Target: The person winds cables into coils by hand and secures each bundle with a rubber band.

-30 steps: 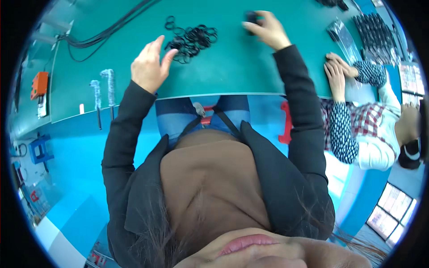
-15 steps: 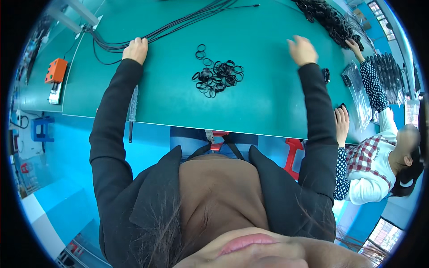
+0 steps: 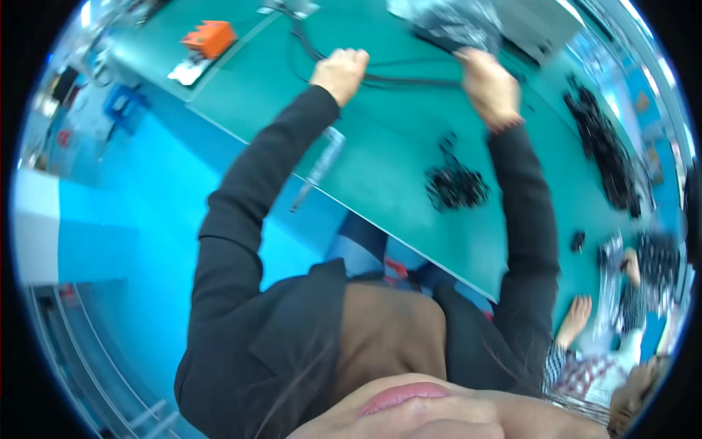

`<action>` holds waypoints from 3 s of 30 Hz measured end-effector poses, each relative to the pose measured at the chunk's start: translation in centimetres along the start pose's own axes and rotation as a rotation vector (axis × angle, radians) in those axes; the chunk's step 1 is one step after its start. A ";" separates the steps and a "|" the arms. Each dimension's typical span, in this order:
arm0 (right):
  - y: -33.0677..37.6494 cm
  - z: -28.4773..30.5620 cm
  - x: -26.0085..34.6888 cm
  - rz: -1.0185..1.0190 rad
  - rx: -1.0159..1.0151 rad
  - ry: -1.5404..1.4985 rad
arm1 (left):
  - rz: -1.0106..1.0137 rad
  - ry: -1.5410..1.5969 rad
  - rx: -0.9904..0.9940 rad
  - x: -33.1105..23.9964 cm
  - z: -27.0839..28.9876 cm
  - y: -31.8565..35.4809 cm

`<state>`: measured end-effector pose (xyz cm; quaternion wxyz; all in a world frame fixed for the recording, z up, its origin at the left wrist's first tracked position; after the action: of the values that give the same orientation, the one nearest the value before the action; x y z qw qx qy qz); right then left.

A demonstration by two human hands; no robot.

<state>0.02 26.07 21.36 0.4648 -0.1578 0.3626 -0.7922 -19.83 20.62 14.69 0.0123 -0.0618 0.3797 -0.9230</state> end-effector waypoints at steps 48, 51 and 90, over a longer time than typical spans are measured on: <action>15.9 20.1 16.3 -0.088 -0.089 -0.147 | 0.057 2.110 1.839 -22.8 21.7 15.1; 15.5 19.5 14.9 -0.118 -0.264 -0.215 | 0.106 2.395 1.798 -23.4 22.2 15.3; 17.9 14.7 16.0 -0.191 0.185 -0.608 | 0.189 1.986 1.378 -20.3 8.7 14.1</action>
<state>11.51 0.73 17.14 0.4879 -0.3771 0.1173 -0.7785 1.01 5.88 8.79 -0.1869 0.7205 -0.3439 -0.5724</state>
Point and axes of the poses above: each hand's wrist, its own y-axis away from the middle knuckle, its own z-axis out of the back of the hand, x = y × z, the point moved 10 cm from there along -y, towards the middle knuckle, and after that the axes turned 10 degrees about z, right-handed, at the moved point
